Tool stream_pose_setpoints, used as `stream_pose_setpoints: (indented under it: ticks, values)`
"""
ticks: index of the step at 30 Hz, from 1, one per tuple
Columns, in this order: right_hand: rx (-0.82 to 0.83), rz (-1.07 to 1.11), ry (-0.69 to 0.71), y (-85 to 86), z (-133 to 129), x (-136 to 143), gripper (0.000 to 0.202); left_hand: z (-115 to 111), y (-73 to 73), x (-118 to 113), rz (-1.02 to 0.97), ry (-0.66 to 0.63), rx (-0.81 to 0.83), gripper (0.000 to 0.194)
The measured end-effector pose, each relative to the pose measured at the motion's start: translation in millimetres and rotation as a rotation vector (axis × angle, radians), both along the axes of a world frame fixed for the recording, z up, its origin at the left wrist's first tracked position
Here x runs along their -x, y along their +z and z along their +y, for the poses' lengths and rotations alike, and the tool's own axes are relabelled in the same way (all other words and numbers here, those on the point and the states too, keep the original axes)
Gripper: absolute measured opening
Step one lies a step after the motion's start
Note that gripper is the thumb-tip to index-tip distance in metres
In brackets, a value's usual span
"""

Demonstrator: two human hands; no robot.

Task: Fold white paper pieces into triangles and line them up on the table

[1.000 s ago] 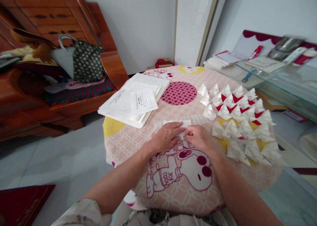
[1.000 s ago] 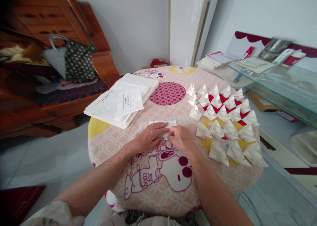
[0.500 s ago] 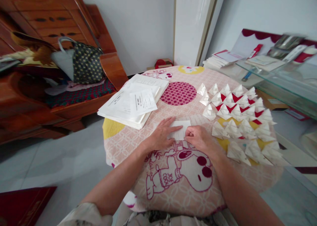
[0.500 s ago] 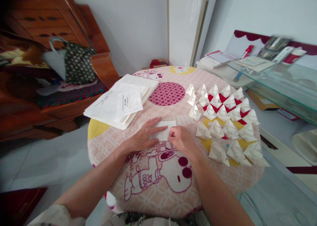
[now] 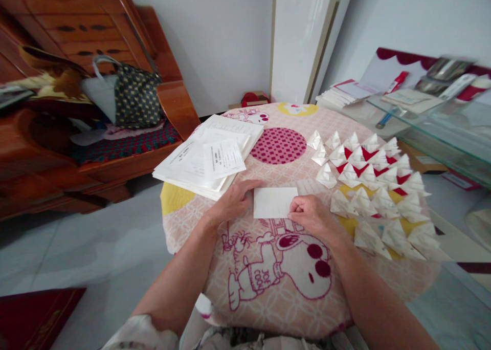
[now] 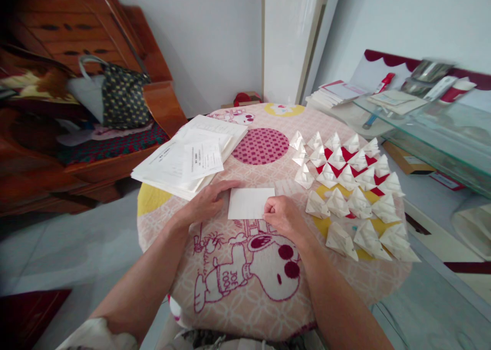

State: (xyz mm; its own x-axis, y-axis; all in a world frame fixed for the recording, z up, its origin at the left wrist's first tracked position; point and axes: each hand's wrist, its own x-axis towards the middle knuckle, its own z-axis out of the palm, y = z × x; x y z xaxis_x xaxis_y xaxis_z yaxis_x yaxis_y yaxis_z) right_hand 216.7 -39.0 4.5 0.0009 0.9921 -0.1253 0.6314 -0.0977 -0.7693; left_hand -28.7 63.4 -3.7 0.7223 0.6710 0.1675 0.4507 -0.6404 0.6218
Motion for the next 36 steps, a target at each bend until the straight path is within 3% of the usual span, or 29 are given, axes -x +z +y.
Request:
stream_pose_setpoints:
  ticks: [2,5,11,16,26,36]
  values:
    - [0.003,0.110,-0.047,-2.6,1,-3,0.006,-2,1.3,-5,-0.054,0.101,-0.013,0.051]
    - [-0.013,0.234,-0.203,-5.1,3,-5,0.013,-5,3.1,-12,-0.080,0.107,-0.004,0.042]
    - [-0.053,0.214,-0.384,-4.7,7,-6,0.020,-10,7.2,-18,0.047,0.057,-0.042,0.054]
    - [0.023,0.141,-0.355,-5.5,7,-9,0.023,-15,7.3,-21,0.106,0.028,-0.070,0.064]
    - [-0.009,0.260,-0.274,-11.1,5,-13,0.026,-12,-0.4,-17,0.104,0.108,-0.040,0.099]
    - [0.007,0.295,-0.285,-9.4,4,-10,0.023,-12,1.1,-18,0.061,0.074,-0.021,0.092]
